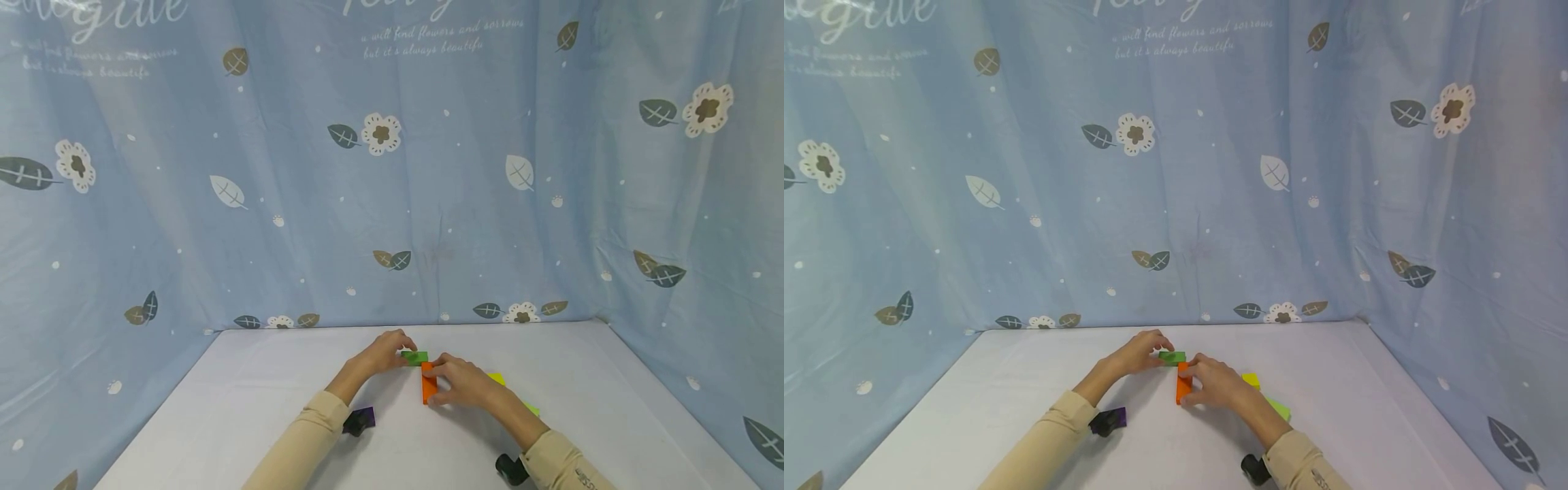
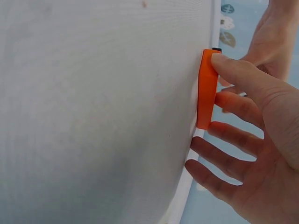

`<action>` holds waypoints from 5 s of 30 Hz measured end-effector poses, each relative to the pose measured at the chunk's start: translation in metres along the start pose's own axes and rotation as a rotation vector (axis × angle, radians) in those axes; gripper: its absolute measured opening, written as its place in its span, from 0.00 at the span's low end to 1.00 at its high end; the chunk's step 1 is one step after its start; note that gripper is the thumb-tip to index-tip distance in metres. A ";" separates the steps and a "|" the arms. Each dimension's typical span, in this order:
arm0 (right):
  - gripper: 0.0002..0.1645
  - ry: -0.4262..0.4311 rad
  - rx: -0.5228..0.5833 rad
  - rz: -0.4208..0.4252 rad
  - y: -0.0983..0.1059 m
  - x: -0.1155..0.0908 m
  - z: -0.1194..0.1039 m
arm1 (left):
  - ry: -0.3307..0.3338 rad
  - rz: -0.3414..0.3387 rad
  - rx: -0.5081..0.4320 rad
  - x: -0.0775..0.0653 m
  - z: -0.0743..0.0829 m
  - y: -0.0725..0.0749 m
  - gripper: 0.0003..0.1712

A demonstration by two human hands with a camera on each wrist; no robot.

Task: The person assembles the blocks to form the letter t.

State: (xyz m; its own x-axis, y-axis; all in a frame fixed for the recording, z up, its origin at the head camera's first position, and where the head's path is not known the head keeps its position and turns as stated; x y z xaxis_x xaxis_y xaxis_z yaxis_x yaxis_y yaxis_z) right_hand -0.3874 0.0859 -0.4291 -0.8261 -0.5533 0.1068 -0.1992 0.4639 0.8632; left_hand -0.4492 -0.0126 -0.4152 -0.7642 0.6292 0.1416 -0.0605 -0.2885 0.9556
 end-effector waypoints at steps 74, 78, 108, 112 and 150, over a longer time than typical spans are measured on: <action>0.30 0.019 -0.024 0.057 0.007 -0.008 -0.019 | -0.191 -0.247 0.292 -0.020 0.015 -0.021 0.29; 0.28 0.053 0.008 0.040 0.002 -0.010 -0.036 | -0.188 -0.246 0.282 -0.019 0.014 -0.021 0.29; 0.23 0.075 0.146 -0.103 -0.055 0.005 -0.092 | -0.205 -0.278 0.278 -0.018 0.011 -0.023 0.30; 0.23 0.069 0.207 -0.105 -0.059 0.012 -0.091 | -0.205 -0.278 0.271 -0.018 0.010 -0.024 0.30; 0.17 -0.015 0.368 -0.088 -0.062 0.019 -0.082 | -0.189 -0.277 0.242 -0.019 0.011 -0.025 0.33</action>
State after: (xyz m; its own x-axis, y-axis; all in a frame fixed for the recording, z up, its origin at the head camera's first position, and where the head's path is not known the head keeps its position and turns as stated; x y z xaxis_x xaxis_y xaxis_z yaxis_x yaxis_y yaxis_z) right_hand -0.3473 -0.0102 -0.4398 -0.8044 -0.5932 0.0309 -0.4434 0.6343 0.6333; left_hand -0.4261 -0.0098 -0.4390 -0.6071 0.7875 -0.1060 -0.0776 0.0741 0.9942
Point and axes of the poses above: each hand's wrist, its own x-axis towards the middle knuckle, its own y-axis out of the back of the hand, z = x × y, the point moved 10 cm from there along x, towards the middle knuckle, and after that the axes turned 6 degrees about x, right-handed, at the moved point
